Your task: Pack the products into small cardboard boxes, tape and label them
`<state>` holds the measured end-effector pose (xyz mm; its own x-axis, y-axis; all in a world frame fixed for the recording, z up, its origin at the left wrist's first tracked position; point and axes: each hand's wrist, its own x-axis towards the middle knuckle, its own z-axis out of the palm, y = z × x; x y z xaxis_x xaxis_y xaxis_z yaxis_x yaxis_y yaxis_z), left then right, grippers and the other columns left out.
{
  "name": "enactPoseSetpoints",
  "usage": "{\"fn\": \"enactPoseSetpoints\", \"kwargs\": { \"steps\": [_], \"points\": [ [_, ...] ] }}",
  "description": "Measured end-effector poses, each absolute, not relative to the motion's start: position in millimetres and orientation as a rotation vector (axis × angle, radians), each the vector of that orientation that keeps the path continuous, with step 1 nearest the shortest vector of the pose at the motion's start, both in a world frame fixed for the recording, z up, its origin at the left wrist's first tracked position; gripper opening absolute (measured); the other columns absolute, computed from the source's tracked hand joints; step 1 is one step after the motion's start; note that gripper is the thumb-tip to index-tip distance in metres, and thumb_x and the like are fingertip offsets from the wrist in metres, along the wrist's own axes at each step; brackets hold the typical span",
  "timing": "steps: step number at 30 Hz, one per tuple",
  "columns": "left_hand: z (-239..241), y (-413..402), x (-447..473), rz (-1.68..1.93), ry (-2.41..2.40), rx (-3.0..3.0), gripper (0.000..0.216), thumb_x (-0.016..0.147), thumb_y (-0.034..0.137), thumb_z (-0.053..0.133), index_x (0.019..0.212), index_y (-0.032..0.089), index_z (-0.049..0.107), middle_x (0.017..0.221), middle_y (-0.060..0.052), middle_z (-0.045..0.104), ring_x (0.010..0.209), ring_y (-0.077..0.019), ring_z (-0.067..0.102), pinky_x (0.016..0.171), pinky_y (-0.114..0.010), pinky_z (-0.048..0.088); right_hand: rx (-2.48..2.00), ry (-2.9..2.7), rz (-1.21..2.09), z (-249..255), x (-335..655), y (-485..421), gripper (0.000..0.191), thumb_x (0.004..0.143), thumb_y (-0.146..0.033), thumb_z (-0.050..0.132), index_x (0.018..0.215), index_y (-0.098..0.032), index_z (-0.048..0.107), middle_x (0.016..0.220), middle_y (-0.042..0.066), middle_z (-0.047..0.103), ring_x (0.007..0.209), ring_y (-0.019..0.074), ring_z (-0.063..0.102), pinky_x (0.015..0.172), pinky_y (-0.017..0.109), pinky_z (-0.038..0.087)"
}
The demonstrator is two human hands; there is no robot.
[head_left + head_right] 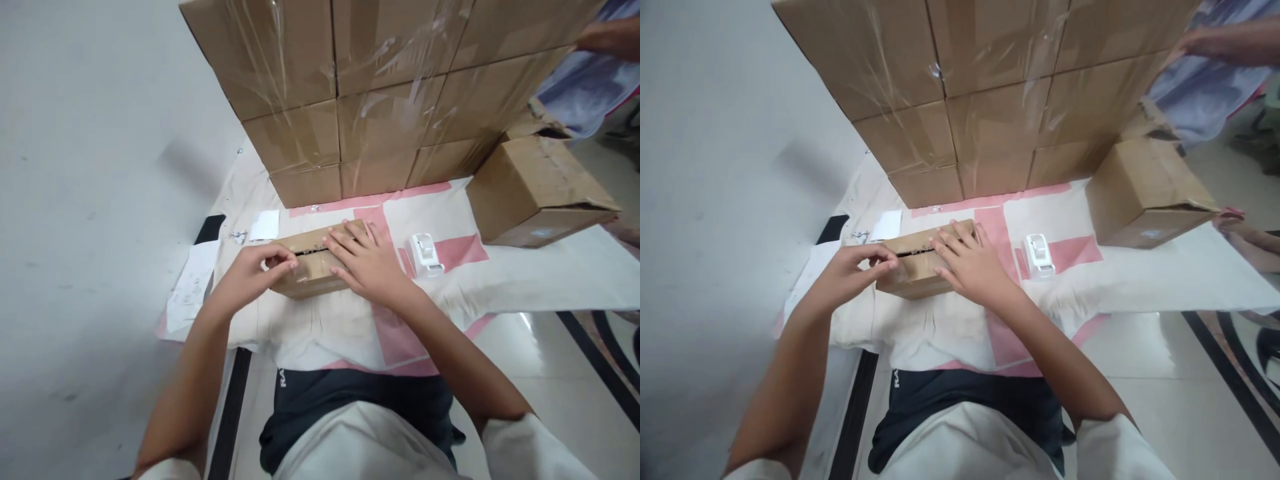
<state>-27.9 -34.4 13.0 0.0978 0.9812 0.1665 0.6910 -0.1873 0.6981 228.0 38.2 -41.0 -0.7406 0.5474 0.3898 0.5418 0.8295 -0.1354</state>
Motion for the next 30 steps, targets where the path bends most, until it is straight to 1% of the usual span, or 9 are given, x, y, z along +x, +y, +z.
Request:
{"fn": "enactPoseSetpoints", "kwargs": {
  "steps": [4,10,12,14,18,21,24,27,30],
  "points": [
    [13,0,-38,0.674,1.578,1.928,0.019,0.086,0.041,0.071,0.078,0.025,0.077,0.072,0.000,0.072,0.063,-0.0143,0.059,0.059,-0.025,0.047,-0.830,-2.595,0.047,-52,226,39,0.052,0.108,-0.044,0.040,0.153,-0.019,0.051,0.159,0.011,0.052,0.148,0.0377,0.041,0.121,0.066,0.024],
    [-1,11,-41,0.588,1.549,1.887,0.021,0.082,0.045,0.076,0.082,0.024,0.076,0.075,0.000,0.070,0.064,-0.0134,0.057,0.060,-0.026,0.047,-0.826,-2.601,0.075,-52,228,41,0.054,0.108,-0.045,0.040,0.153,-0.017,0.049,0.158,0.012,0.052,0.147,0.0367,0.042,0.120,0.063,0.025],
    [-5,9,-43,0.599,1.589,1.947,0.020,0.084,0.043,0.076,0.086,0.023,0.075,0.080,0.000,0.069,0.070,-0.0142,0.058,0.066,-0.028,0.048,-0.822,-2.602,0.080,-51,227,42,0.054,0.108,-0.044,0.039,0.153,-0.016,0.049,0.159,0.012,0.052,0.147,0.0365,0.042,0.120,0.062,0.024],
    [-9,6,-44,0.602,1.630,2.042,0.020,0.085,0.043,0.076,0.091,0.024,0.075,0.090,-0.001,0.066,0.079,-0.0158,0.059,0.075,-0.031,0.049,-0.824,-2.601,0.084,-51,227,42,0.054,0.109,-0.044,0.038,0.153,-0.015,0.049,0.158,0.012,0.052,0.146,0.0362,0.042,0.120,0.061,0.024],
    [-15,-1,-42,0.590,1.730,2.177,0.022,0.088,0.045,0.074,0.100,0.027,0.075,0.103,-0.004,0.059,0.095,-0.0212,0.058,0.087,-0.038,0.048,-0.830,-2.594,0.081,-51,226,40,0.053,0.108,-0.043,0.040,0.151,-0.014,0.050,0.156,0.013,0.054,0.145,0.0363,0.043,0.120,0.060,0.025],
    [-18,-4,-40,0.628,1.807,2.196,0.032,0.088,0.047,0.072,0.115,0.029,0.074,0.109,-0.006,0.058,0.105,-0.0256,0.055,0.096,-0.044,0.047,-0.821,-2.589,0.077,-51,227,40,0.053,0.108,-0.043,0.041,0.151,-0.015,0.050,0.156,0.013,0.055,0.144,0.0363,0.044,0.118,0.059,0.026],
    [-25,-3,-41,0.676,1.916,2.152,0.043,0.089,0.050,0.070,0.128,0.032,0.069,0.120,-0.007,0.057,0.116,-0.0290,0.053,0.108,-0.051,0.040,-0.827,-2.593,0.076,-52,227,39,0.053,0.108,-0.043,0.041,0.152,-0.015,0.050,0.157,0.013,0.053,0.145,0.0365,0.043,0.118,0.059,0.027],
    [-34,1,-41,0.707,1.933,2.050,0.039,0.089,0.049,0.069,0.125,0.034,0.069,0.122,-0.006,0.058,0.120,-0.0297,0.050,0.113,-0.053,0.034,-0.841,-2.598,0.070,-53,226,39,0.053,0.108,-0.043,0.041,0.151,-0.014,0.050,0.158,0.013,0.053,0.145,0.0369,0.043,0.118,0.060,0.027],
    [-40,4,-35,0.763,1.920,1.934,0.034,0.087,0.042,0.070,0.120,0.033,0.069,0.117,-0.005,0.058,0.121,-0.0299,0.048,0.114,-0.052,0.034,-0.854,-2.599,0.067,-54,225,39,0.052,0.107,-0.042,0.043,0.151,-0.016,0.051,0.156,0.013,0.054,0.145,0.0369,0.043,0.117,0.061,0.028]
  ]
}}
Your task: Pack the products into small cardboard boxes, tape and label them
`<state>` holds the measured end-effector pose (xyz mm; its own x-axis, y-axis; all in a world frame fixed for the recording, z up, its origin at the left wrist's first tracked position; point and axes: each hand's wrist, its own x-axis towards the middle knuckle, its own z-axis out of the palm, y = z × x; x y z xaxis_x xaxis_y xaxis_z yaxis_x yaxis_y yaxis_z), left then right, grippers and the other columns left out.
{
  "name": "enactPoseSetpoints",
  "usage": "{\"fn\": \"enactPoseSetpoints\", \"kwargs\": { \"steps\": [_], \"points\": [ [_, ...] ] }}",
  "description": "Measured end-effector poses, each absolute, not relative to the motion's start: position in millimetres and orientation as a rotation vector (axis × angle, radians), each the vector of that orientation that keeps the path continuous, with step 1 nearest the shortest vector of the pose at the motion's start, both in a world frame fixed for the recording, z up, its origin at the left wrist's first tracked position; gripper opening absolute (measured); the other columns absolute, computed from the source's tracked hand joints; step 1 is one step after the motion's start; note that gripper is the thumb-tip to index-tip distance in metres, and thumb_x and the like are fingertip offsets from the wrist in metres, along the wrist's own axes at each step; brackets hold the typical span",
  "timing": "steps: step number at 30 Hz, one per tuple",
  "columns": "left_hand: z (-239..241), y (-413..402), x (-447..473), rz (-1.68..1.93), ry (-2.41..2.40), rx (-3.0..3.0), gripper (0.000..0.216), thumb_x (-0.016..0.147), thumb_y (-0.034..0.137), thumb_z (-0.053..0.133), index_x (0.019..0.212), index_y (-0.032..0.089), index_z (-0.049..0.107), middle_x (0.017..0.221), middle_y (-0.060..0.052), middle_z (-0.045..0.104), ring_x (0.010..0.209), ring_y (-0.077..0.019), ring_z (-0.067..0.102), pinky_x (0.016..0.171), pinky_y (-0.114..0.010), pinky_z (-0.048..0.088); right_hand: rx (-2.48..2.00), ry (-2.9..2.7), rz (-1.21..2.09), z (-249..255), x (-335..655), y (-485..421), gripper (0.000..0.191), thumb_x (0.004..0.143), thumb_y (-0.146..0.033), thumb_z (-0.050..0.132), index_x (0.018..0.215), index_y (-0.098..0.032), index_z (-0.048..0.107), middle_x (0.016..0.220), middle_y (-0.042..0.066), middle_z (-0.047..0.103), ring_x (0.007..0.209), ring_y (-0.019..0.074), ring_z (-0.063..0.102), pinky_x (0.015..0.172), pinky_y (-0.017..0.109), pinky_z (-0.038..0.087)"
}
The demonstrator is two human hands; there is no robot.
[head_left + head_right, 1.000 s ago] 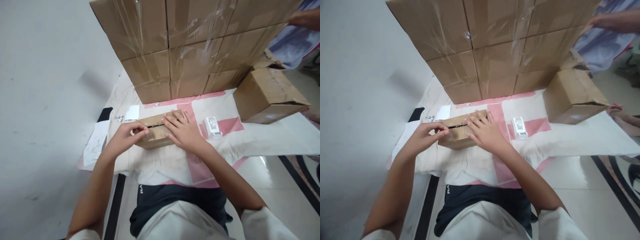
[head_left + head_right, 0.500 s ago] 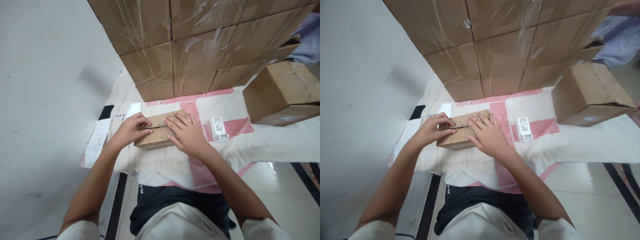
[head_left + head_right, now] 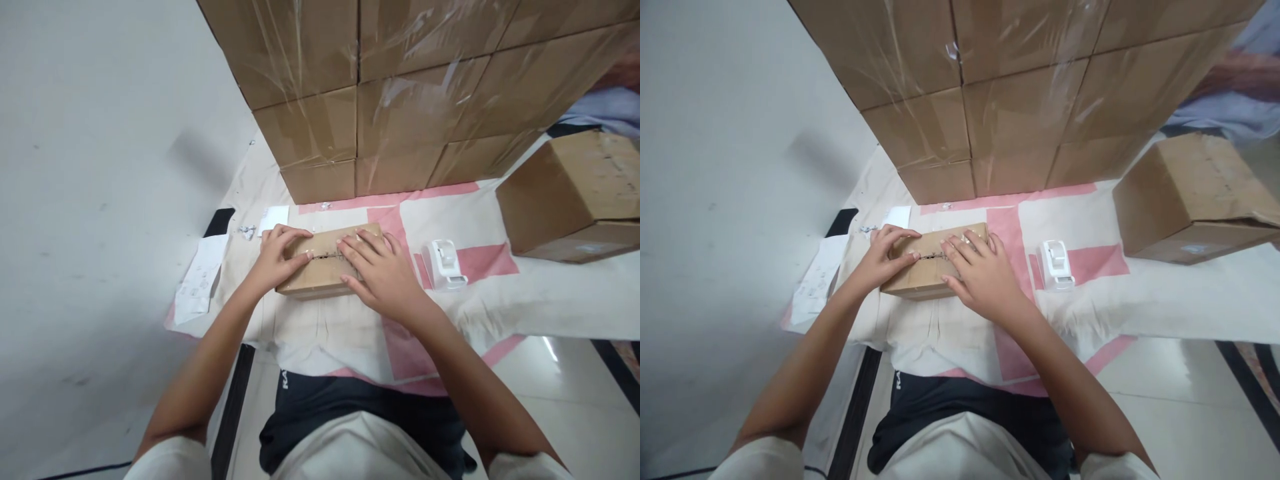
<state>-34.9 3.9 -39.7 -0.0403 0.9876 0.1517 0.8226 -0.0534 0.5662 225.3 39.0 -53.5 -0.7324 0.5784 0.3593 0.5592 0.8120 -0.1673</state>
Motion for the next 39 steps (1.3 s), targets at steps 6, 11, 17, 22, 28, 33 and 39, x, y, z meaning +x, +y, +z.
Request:
{"fn": "enactPoseSetpoints", "kwargs": {
  "steps": [6,11,17,22,28,33,39],
  "points": [
    [-53,14,-42,0.923,1.967,1.745,0.026,0.090,0.038,0.064,0.114,0.034,0.070,0.109,-0.003,0.062,0.114,-0.0264,0.054,0.108,-0.045,0.042,-0.879,-2.616,0.061,-52,227,38,0.051,0.107,-0.041,0.043,0.150,-0.014,0.052,0.155,0.012,0.056,0.147,0.0355,0.043,0.112,0.054,0.038],
    [-92,43,-113,1.060,2.335,1.390,0.035,0.093,0.036,0.053,0.123,0.021,0.061,0.115,-0.011,0.067,0.105,-0.0257,0.063,0.100,-0.043,0.049,-0.882,-2.595,0.009,-53,226,37,0.051,0.106,-0.040,0.045,0.149,-0.014,0.053,0.153,0.012,0.058,0.145,0.0355,0.044,0.114,0.053,0.037],
    [-126,107,-158,0.858,2.555,1.182,0.058,0.073,0.034,0.081,0.124,0.018,0.059,0.125,-0.022,0.069,0.135,-0.0440,0.051,0.109,-0.058,0.041,-0.908,-2.565,-0.045,-53,214,38,0.049,0.105,-0.038,0.045,0.146,-0.013,0.055,0.150,0.013,0.060,0.142,0.0359,0.047,0.108,0.053,0.040],
    [-117,138,-157,0.847,2.542,1.163,0.069,0.066,0.021,0.083,0.129,0.015,0.054,0.120,-0.022,0.069,0.132,-0.0458,0.053,0.104,-0.056,0.046,-0.947,-2.523,0.010,-55,208,38,0.048,0.104,-0.040,0.050,0.145,-0.016,0.054,0.148,0.015,0.061,0.141,0.0347,0.048,0.110,0.052,0.040],
    [-61,45,-150,1.100,2.432,1.456,0.048,0.089,0.034,0.065,0.135,0.025,0.055,0.114,-0.005,0.070,0.106,-0.0233,0.067,0.094,-0.035,0.052,-0.902,-2.289,0.026,-26,190,11,0.033,0.099,-0.025,0.058,0.132,-0.024,0.061,0.135,0.011,0.068,0.133,0.0352,0.056,0.118,0.061,0.031],
    [-9,-82,-111,1.123,2.468,2.098,0.042,0.092,0.032,0.068,0.133,0.031,0.060,0.113,-0.004,0.072,0.096,-0.0222,0.067,0.087,-0.036,0.052,-0.565,-2.202,0.463,6,138,-7,0.054,0.097,-0.039,0.064,0.146,-0.020,0.052,0.148,0.016,0.059,0.139,0.0343,0.050,0.114,0.054,0.045],
    [23,-153,-75,0.823,2.433,2.588,0.048,0.090,0.023,0.072,0.135,0.030,0.057,0.098,-0.004,0.074,0.086,-0.0228,0.066,0.076,-0.037,0.047,-0.495,-2.062,1.190,12,93,-19,0.015,0.094,-0.033,0.067,0.087,-0.021,0.070,0.089,0.003,0.074,0.090,0.0204,0.067,0.079,0.032,0.052]
  ]
}}
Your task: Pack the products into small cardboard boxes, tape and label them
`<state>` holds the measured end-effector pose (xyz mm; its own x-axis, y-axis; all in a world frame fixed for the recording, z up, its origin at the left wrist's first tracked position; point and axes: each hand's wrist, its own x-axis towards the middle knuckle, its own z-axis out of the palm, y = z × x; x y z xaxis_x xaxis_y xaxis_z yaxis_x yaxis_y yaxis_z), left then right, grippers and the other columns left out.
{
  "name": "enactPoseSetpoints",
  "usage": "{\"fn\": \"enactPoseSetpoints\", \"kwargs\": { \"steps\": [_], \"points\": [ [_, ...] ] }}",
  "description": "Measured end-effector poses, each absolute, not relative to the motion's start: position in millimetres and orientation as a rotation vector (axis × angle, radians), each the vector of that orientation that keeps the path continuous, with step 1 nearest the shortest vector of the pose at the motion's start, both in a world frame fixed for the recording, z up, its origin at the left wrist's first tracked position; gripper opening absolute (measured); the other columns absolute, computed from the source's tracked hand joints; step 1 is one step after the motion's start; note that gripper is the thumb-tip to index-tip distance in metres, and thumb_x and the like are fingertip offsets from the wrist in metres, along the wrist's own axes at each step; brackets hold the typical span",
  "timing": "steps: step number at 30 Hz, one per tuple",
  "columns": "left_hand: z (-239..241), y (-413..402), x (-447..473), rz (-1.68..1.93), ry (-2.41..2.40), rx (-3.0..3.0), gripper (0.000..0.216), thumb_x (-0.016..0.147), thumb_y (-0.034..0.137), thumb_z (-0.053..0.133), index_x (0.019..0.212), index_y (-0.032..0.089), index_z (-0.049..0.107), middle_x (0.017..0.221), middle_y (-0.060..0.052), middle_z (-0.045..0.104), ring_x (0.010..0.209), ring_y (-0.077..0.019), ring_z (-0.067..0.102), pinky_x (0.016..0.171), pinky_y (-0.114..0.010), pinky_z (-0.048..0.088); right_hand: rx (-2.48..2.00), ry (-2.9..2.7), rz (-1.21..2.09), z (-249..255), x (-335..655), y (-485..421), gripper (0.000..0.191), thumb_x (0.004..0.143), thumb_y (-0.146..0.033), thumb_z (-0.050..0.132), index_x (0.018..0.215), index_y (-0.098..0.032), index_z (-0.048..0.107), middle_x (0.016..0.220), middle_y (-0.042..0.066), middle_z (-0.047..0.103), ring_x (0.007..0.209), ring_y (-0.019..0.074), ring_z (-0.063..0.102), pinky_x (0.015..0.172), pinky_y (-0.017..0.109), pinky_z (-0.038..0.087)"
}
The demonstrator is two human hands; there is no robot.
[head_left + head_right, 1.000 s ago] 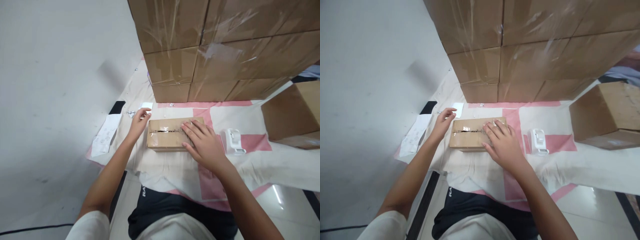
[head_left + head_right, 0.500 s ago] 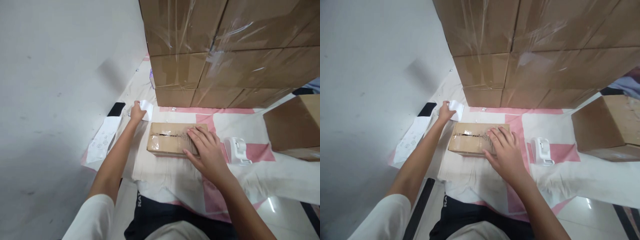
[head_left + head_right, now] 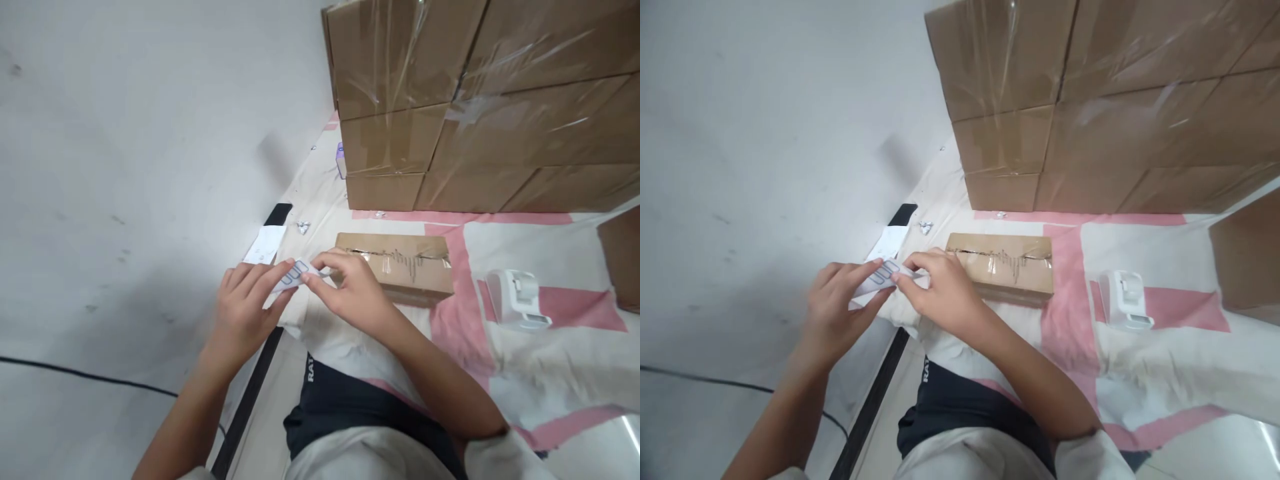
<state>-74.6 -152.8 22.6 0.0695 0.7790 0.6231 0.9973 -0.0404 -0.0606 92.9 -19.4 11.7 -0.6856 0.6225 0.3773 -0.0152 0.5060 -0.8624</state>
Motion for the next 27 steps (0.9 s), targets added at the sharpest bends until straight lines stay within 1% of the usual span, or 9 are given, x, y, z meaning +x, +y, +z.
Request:
{"fn": "enactPoseSetpoints", "kwargs": {
  "steps": [1,2,4,7,13,16,18,23,27],
  "points": [
    [25,-158,-71,-0.576,-1.747,-1.873,0.048,0.090,0.025,0.073,0.135,0.029,0.057,0.100,-0.004,0.075,0.086,-0.0230,0.066,0.075,-0.037,0.046,-0.477,-2.039,1.296,11,93,-23,0.019,0.095,-0.030,0.064,0.080,-0.020,0.067,0.082,0.001,0.072,0.082,0.0171,0.066,0.070,0.028,0.048],
    [26,-162,-67,-0.563,-1.734,-1.868,0.047,0.090,0.027,0.074,0.134,0.028,0.057,0.100,-0.004,0.076,0.086,-0.0231,0.067,0.074,-0.037,0.045,-0.457,-2.020,1.369,10,94,-28,0.022,0.096,-0.028,0.061,0.077,-0.020,0.065,0.078,0.000,0.070,0.077,0.0151,0.064,0.064,0.026,0.045],
    [28,-167,-60,-0.560,-1.712,-1.847,0.042,0.090,0.027,0.074,0.130,0.026,0.059,0.100,-0.004,0.078,0.086,-0.0228,0.069,0.073,-0.037,0.043,-0.434,-2.002,1.437,7,101,-37,0.021,0.097,-0.028,0.058,0.080,-0.019,0.066,0.079,0.000,0.068,0.075,0.0138,0.062,0.058,0.023,0.039],
    [26,-172,-50,-0.596,-1.696,-1.839,0.035,0.092,0.022,0.071,0.125,0.024,0.061,0.101,-0.003,0.080,0.085,-0.0216,0.072,0.076,-0.038,0.042,-0.423,-1.989,1.468,4,112,-48,0.018,0.099,-0.029,0.056,0.090,-0.019,0.068,0.084,0.001,0.069,0.078,0.0144,0.062,0.055,0.022,0.038],
    [17,-181,-39,-0.683,-1.724,-1.876,0.028,0.096,0.020,0.066,0.124,0.025,0.062,0.109,-0.003,0.081,0.088,-0.0198,0.076,0.080,-0.038,0.043,-0.373,-1.999,1.422,-1,123,-58,0.017,0.101,-0.029,0.054,0.094,-0.020,0.068,0.088,0.002,0.070,0.085,0.0170,0.066,0.060,0.022,0.042],
    [13,-186,-38,-0.789,-1.791,-1.939,0.026,0.098,0.019,0.062,0.124,0.026,0.064,0.109,-0.002,0.081,0.089,-0.0181,0.076,0.082,-0.038,0.044,-0.331,-2.036,1.293,-3,124,-61,0.016,0.101,-0.027,0.053,0.094,-0.020,0.066,0.088,0.002,0.071,0.083,0.0164,0.066,0.069,0.025,0.047],
    [11,-189,-37,-0.844,-1.830,-1.973,0.025,0.100,0.019,0.058,0.123,0.026,0.065,0.109,-0.002,0.081,0.089,-0.0171,0.076,0.082,-0.038,0.044,-0.314,-2.064,1.229,-5,125,-63,0.017,0.102,-0.025,0.052,0.093,-0.020,0.066,0.086,0.001,0.070,0.080,0.0158,0.065,0.075,0.027,0.047],
    [4,-193,-38,-0.819,-1.837,-1.941,0.023,0.101,0.017,0.055,0.119,0.026,0.067,0.108,-0.001,0.081,0.089,-0.0169,0.076,0.083,-0.038,0.043,-0.345,-2.148,1.198,-9,126,-65,0.016,0.103,-0.026,0.051,0.094,-0.021,0.064,0.085,0.001,0.070,0.077,0.0160,0.063,0.075,0.027,0.045],
    [-5,-194,-47,-0.920,-1.941,-1.834,0.020,0.102,0.015,0.051,0.106,0.024,0.068,0.097,0.000,0.081,0.084,-0.0167,0.075,0.082,-0.038,0.043,-0.345,-2.281,1.190,-11,121,-61,0.018,0.103,-0.024,0.048,0.093,-0.021,0.063,0.085,0.001,0.068,0.077,0.0161,0.062,0.073,0.027,0.042]
  ]
}}
